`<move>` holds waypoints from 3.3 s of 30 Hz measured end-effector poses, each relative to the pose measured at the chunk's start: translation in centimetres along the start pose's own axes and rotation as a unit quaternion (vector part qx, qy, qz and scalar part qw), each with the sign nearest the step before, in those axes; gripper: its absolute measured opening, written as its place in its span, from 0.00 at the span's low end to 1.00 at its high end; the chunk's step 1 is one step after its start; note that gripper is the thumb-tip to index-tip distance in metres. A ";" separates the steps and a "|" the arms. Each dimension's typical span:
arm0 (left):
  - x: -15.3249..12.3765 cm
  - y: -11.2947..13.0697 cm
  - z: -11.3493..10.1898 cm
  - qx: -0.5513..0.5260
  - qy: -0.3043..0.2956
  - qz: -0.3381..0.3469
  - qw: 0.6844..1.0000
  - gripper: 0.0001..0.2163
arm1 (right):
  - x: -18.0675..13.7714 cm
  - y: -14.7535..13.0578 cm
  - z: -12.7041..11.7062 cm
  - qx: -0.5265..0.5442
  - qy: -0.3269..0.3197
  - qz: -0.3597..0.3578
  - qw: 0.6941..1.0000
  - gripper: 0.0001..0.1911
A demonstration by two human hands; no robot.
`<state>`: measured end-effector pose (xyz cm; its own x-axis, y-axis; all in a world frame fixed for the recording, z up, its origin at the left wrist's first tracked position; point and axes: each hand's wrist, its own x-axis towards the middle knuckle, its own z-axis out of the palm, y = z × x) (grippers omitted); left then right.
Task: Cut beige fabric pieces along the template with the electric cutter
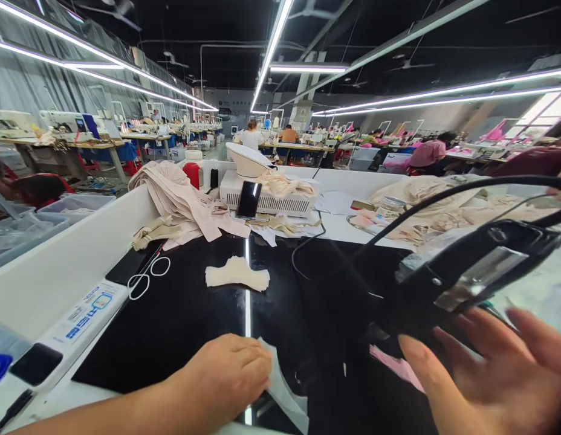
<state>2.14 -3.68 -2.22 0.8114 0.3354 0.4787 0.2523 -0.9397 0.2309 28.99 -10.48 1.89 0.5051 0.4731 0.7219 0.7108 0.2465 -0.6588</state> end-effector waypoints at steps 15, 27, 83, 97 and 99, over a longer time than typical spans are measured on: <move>-1.0 -0.2 0.0 0.018 0.024 0.035 0.999 0.07 | 1.5 -7.3 5.5 0.312 -0.131 0.138 0.931 0.29; -0.7 0.2 -0.2 0.027 0.035 0.038 0.998 0.08 | -1.4 -8.7 9.0 0.399 -0.101 0.127 0.903 0.17; -0.2 0.3 -0.7 0.028 0.035 0.041 0.998 0.09 | -1.4 -8.5 10.2 0.426 -0.106 0.140 0.887 0.16; -0.5 0.1 -1.4 0.015 0.005 0.029 0.999 0.10 | -2.2 -9.8 3.9 0.406 -0.137 0.186 0.884 0.19; -0.4 0.0 -1.4 0.020 0.004 0.026 0.999 0.10 | -2.3 -9.9 3.6 0.406 -0.130 0.188 0.885 0.20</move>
<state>1.02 -3.70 -1.22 0.8198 0.2872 0.4955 0.2315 -0.9575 0.1720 19.04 -10.94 5.95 0.4258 0.8036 0.4159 -0.1238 0.5070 -0.8530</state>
